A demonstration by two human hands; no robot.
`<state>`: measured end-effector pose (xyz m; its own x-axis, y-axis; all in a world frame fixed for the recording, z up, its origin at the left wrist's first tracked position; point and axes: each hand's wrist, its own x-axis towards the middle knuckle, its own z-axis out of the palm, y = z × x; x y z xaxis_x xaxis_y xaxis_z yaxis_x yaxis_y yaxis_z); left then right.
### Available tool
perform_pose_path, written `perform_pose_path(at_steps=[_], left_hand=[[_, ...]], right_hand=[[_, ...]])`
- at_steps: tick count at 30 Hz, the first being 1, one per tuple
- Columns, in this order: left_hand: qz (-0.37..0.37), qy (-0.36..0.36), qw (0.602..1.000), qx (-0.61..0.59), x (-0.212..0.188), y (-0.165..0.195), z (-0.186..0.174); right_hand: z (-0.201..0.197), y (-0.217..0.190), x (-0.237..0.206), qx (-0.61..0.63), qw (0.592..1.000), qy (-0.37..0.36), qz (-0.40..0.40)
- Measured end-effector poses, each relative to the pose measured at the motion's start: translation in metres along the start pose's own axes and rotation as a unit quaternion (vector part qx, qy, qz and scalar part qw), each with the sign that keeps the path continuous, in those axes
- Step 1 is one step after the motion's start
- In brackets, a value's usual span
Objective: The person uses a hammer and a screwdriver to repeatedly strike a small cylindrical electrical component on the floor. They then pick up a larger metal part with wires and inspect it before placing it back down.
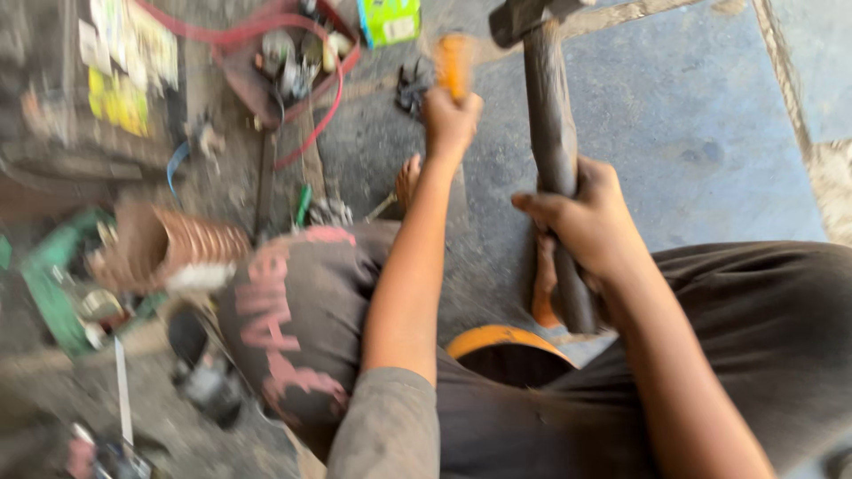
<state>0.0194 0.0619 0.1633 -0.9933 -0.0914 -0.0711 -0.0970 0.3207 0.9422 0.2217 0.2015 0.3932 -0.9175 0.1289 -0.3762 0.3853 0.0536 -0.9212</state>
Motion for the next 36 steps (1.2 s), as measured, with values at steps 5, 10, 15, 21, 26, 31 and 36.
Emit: perform_pose_path(at_steps=[5, 10, 15, 21, 26, 31, 36], left_hand=[[0.295, -0.158, 0.815, 0.473, 0.024, -0.015, 0.046], [0.212, -0.316, 0.674, 0.634, 0.026, -0.076, 0.037], [0.137, -0.343, 0.685, 0.628, 0.012, -0.113, 0.02], [0.117, -0.327, 0.682, 0.644, 0.024, -0.124, 0.029], [0.025, -0.254, 0.768, 0.588, 0.052, -0.123, 0.012], [-0.064, -0.259, 0.8, 0.538, 0.063, -0.115, -0.006], [-0.045, -0.348, 0.766, 0.539, 0.059, -0.11, 0.001]], right_hand=[[-0.029, -0.016, -0.025, -0.05, 0.998, 0.024, -0.006], [-0.057, -0.013, -0.038, 0.032, 0.997, 0.054, -0.039], [-0.064, -0.004, -0.032, 0.126, 0.992, 0.021, -0.011], [-0.056, 0.006, -0.028, 0.115, 0.993, -0.014, 0.03], [-0.059, 0.007, -0.026, 0.048, 0.998, -0.023, 0.03], [-0.059, 0.007, -0.025, 0.12, 0.992, -0.043, 0.0], [-0.058, 0.005, -0.026, 0.15, 0.987, -0.021, 0.048]])
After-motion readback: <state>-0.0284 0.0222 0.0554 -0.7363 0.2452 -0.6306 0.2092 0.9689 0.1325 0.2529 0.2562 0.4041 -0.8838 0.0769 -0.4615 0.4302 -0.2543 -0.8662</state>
